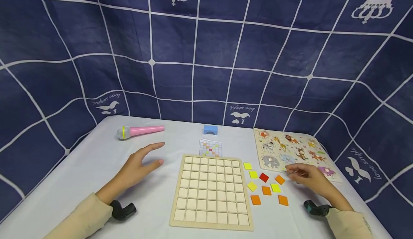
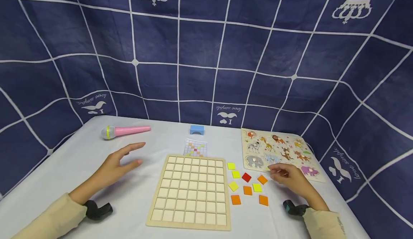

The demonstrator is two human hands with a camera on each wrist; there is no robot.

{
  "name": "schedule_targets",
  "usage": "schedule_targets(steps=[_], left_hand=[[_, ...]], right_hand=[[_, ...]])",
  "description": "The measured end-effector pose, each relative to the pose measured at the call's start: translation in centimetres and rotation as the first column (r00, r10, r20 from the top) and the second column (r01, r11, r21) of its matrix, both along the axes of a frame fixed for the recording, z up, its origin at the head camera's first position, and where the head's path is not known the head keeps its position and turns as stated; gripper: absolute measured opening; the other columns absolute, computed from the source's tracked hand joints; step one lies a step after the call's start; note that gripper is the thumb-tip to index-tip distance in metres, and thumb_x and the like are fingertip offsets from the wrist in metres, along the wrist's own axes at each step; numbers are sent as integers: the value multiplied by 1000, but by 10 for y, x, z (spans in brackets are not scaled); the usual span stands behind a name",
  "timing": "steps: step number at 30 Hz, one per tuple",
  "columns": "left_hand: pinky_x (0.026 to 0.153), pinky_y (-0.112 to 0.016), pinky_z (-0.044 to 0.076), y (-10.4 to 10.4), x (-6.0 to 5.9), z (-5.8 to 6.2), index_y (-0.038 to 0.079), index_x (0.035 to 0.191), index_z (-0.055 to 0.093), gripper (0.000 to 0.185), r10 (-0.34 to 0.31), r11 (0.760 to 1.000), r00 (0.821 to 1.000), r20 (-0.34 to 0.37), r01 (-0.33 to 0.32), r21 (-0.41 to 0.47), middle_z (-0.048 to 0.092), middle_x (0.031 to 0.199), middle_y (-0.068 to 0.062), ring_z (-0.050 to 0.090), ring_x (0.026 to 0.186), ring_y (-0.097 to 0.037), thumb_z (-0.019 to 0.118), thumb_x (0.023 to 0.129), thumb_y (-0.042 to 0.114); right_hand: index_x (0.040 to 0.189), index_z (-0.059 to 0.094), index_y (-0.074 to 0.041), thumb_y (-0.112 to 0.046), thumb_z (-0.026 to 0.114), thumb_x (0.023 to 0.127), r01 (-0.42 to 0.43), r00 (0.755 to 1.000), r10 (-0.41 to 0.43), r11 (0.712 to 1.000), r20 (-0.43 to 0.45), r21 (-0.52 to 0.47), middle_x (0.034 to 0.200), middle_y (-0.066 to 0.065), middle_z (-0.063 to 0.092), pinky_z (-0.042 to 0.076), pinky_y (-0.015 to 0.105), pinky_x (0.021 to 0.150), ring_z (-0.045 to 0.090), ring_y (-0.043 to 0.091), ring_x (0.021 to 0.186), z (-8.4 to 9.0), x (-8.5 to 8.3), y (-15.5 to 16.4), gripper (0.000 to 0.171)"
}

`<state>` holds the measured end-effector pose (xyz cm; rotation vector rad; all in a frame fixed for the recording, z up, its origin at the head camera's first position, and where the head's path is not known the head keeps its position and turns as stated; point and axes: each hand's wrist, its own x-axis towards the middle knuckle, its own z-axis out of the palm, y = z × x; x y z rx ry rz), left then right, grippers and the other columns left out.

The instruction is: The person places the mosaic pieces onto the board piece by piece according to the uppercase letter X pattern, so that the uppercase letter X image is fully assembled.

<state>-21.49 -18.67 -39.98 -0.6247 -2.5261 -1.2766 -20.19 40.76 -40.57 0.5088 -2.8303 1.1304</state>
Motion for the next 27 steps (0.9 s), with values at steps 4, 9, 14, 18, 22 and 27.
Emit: schedule_targets(steps=[4, 9, 14, 18, 22, 27], left_hand=[[113, -62, 43, 9, -1, 0, 7, 150, 62, 50, -46, 998, 998, 44, 43, 56, 66, 149, -16, 58, 141, -39, 76, 102, 13], [108, -56, 48, 20, -6, 1, 3, 150, 61, 46, -122, 984, 985, 123, 104, 142, 65, 148, -20, 60, 137, -40, 69, 105, 10], [110, -38, 51, 27, -12, -4, -6, 149, 57, 47, -197, 958, 959, 205, 143, 248, 61, 149, -27, 57, 139, -46, 66, 106, 9], [104, -21, 50, 31, -18, -11, -11, 151, 53, 51, -250, 933, 931, 264, 160, 321, 58, 150, -31, 57, 139, -49, 66, 106, 9], [102, -19, 51, 33, -21, -19, -12, 152, 50, 55, -287, 918, 903, 319, 165, 360, 57, 151, -32, 58, 138, -46, 67, 105, 10], [103, -19, 51, 33, -24, -27, -11, 153, 50, 58, -286, 923, 893, 348, 160, 350, 58, 152, -30, 56, 140, -46, 70, 103, 11]], right_hand=[[125, 69, 16, 1, 70, 101, -65, 989, 75, 995, 124, -80, 96, 2, 73, 60, 26, 65, 64, 9, 75, -2, -3, -1, 28], [123, 68, 17, 3, 69, 100, -133, 974, 155, 981, 167, -138, 91, -7, 63, 54, 21, 65, 59, 9, 74, -7, -6, -5, 27], [123, 69, 16, 6, 69, 99, -138, 974, 163, 978, 158, -156, 85, -8, 54, 45, 19, 62, 52, 8, 71, -9, -8, -7, 26], [124, 70, 14, 3, 71, 98, -142, 974, 167, 977, 153, -157, 81, -6, 51, 41, 23, 59, 50, 11, 67, -14, -10, -4, 29], [125, 75, 2, 1, 72, 97, -170, 971, 192, 973, 139, -155, 78, -7, 51, 38, 25, 56, 48, 12, 63, -21, -15, 3, 29], [123, 76, 3, 0, 73, 96, -140, 973, 161, 981, 167, -134, 77, -8, 51, 38, 25, 57, 48, 11, 64, -23, -14, 3, 27]])
